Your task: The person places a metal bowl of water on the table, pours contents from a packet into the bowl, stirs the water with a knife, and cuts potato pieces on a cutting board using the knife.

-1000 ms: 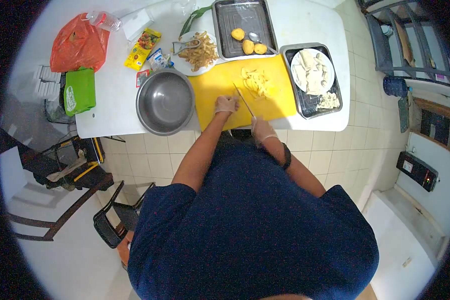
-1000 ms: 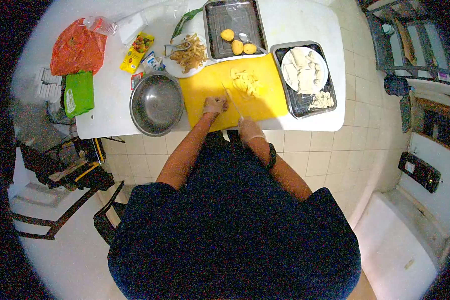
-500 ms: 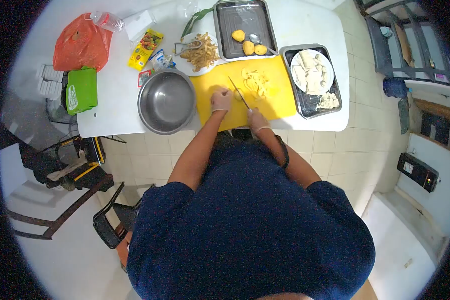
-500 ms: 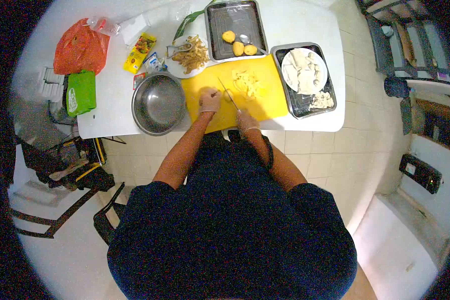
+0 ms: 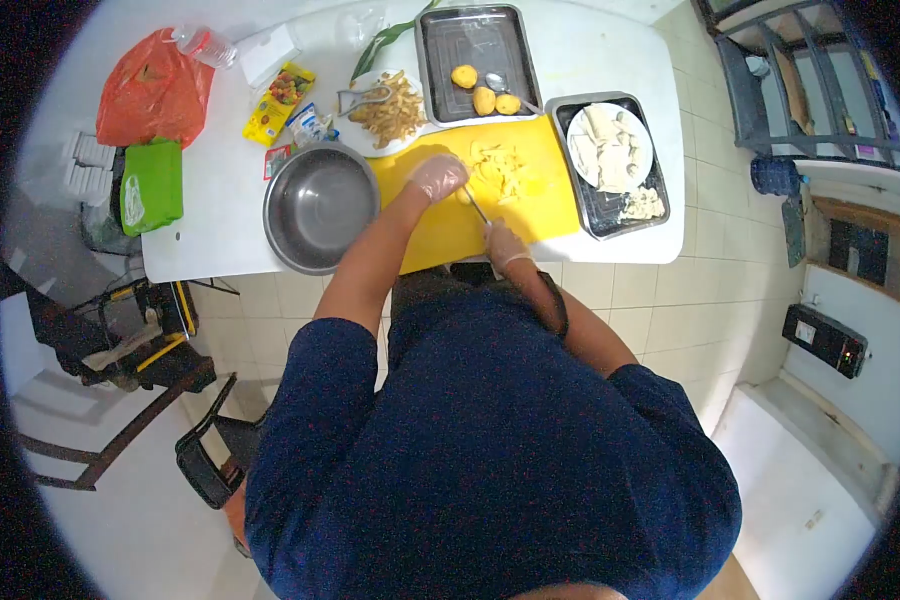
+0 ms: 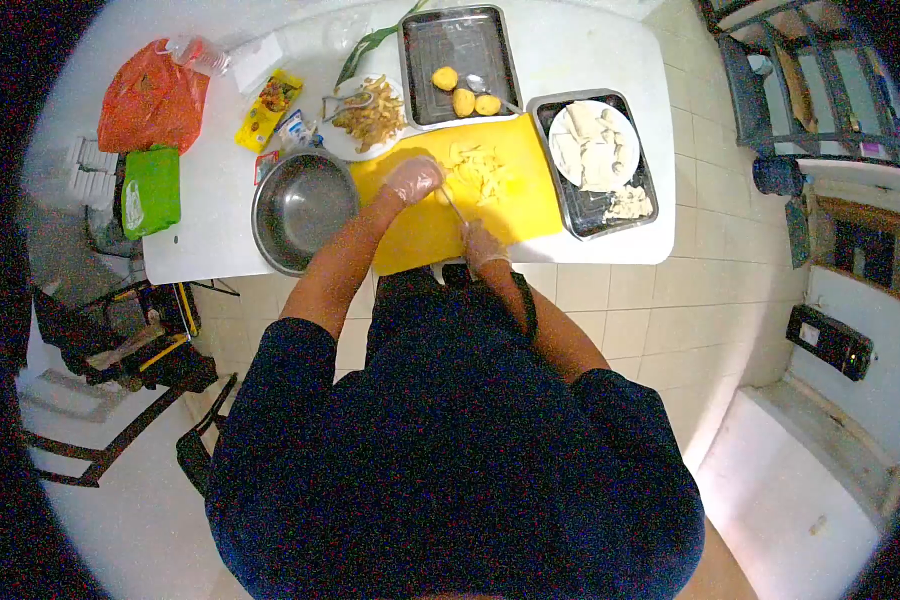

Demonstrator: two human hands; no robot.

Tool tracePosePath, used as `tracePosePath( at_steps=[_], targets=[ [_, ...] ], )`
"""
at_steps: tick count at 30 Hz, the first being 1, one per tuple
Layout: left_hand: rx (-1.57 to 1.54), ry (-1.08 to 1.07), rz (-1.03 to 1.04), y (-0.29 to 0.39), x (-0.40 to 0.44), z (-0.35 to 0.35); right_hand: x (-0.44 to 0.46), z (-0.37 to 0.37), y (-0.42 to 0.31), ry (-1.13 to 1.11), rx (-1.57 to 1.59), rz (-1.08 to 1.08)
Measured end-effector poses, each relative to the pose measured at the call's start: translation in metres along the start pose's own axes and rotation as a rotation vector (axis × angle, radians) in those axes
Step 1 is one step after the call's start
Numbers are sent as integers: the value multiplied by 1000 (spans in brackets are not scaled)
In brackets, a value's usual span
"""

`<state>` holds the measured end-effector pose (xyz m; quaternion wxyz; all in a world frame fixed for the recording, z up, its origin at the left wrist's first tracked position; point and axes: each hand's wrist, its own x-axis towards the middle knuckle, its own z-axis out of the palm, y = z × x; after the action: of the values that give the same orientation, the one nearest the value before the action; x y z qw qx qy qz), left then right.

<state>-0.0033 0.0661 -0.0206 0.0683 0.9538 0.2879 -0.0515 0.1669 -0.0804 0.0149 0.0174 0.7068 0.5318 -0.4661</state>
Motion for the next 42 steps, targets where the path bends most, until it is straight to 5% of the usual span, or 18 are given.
tracePosePath(
  at_steps=[5, 8, 17, 23, 29, 33, 35, 38, 42],
  targets=[
    [-38, -159, 51, 1, 4, -39, 7, 3, 3, -19, -55, 24],
    [-189, -5, 88, -7, -1, -11, 5, 1, -1, -36, -66, 36],
    [-75, -135, 84, -5, 4, 3, 3, 3, -6, 4, -83, 35],
    [-149, 54, 113, -12, -9, 19, 29, 34, 18, 30, -115, -72],
    [-156, -13, 23, -5, -13, -8, 22, 18, 2, -32, -113, -71],
    [-412, 491, -224, 3, -19, 6, 6, -10, -5, -54, -186, -318],
    [-482, 735, -468, 33, -31, -30, 14, -2, 6, -59, 42, -241],
    [-712, 606, -1039, 60, -38, -12, 22, -6, 15, -100, 179, -216],
    [-764, 526, -1012, 77, -43, 17, 5, -26, 14, -80, 274, -108]
  ],
)
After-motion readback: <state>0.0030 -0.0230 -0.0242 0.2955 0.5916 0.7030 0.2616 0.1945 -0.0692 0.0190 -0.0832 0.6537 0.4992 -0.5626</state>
